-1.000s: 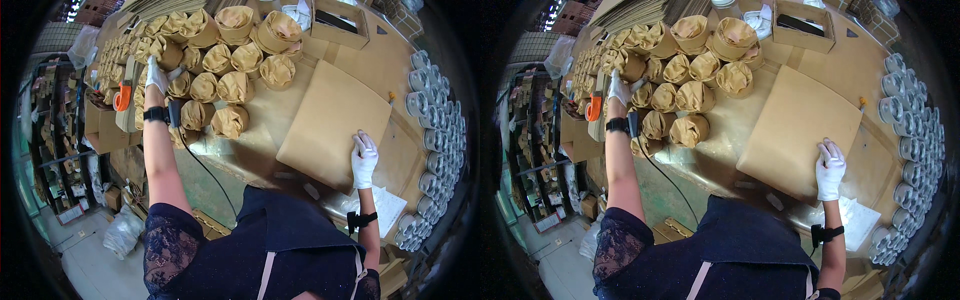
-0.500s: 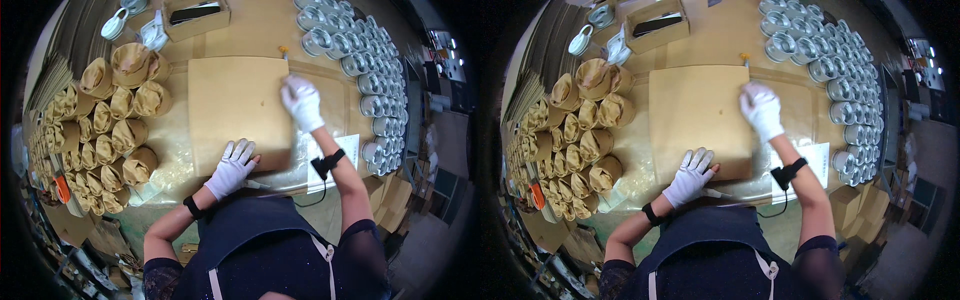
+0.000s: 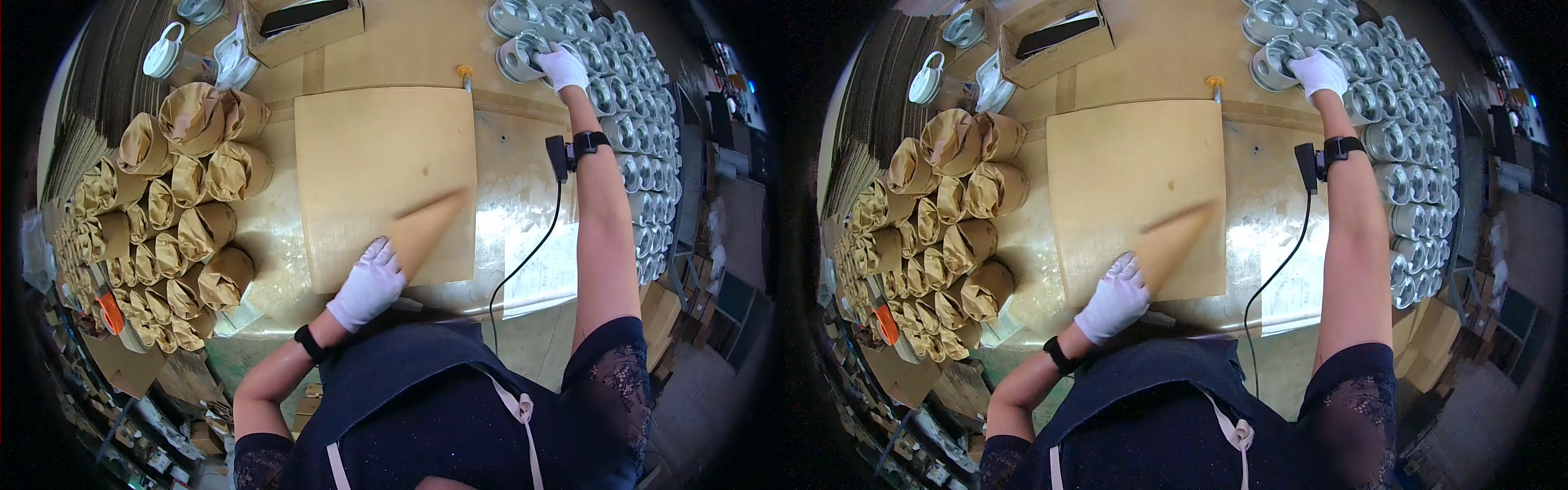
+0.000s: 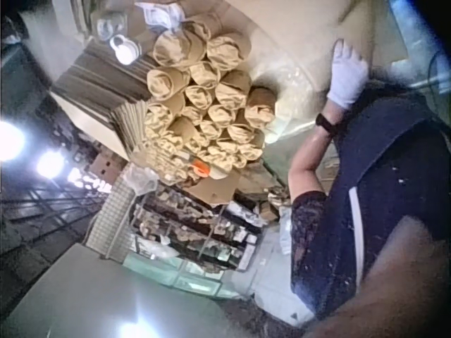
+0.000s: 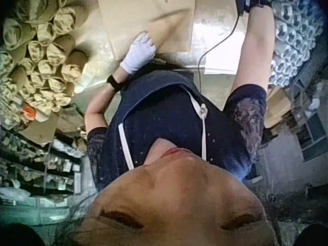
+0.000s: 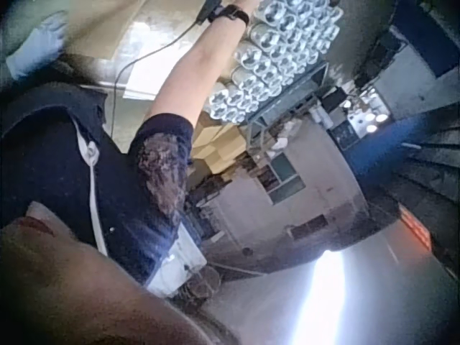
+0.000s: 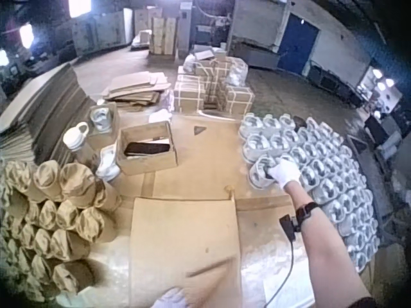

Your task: The person wraps small cylindrical metal cans in brown paper. They place a can on a sheet of paper, fold the paper around it, and secure the package with tape. The wrapped items are then moved to a pile on the left side of the table.

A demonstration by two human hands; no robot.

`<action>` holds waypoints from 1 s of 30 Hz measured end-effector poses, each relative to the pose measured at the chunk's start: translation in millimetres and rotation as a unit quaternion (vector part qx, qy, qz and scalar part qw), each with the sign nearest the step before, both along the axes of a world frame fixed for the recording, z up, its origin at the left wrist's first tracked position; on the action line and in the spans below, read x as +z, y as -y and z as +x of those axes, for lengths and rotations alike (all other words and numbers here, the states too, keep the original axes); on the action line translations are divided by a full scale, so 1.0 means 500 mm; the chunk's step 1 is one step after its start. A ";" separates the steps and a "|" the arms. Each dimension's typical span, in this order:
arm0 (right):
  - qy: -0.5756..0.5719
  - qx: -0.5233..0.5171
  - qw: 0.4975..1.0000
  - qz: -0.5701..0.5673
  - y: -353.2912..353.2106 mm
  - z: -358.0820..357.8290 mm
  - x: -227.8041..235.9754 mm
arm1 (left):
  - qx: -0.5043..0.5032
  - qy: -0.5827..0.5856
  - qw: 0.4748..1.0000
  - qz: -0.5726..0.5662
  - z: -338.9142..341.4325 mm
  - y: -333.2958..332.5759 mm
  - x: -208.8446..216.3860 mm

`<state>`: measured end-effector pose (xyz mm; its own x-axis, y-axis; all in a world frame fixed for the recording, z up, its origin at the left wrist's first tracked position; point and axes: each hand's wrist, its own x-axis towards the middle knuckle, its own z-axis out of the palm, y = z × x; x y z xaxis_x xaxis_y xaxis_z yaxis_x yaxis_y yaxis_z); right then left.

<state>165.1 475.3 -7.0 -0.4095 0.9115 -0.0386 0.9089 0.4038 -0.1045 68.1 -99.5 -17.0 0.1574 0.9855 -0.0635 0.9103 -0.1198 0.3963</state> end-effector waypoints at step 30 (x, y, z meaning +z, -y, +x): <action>-0.209 0.049 0.853 -0.476 0.669 0.173 0.185 | 0.081 -0.059 0.992 0.075 0.067 0.045 0.025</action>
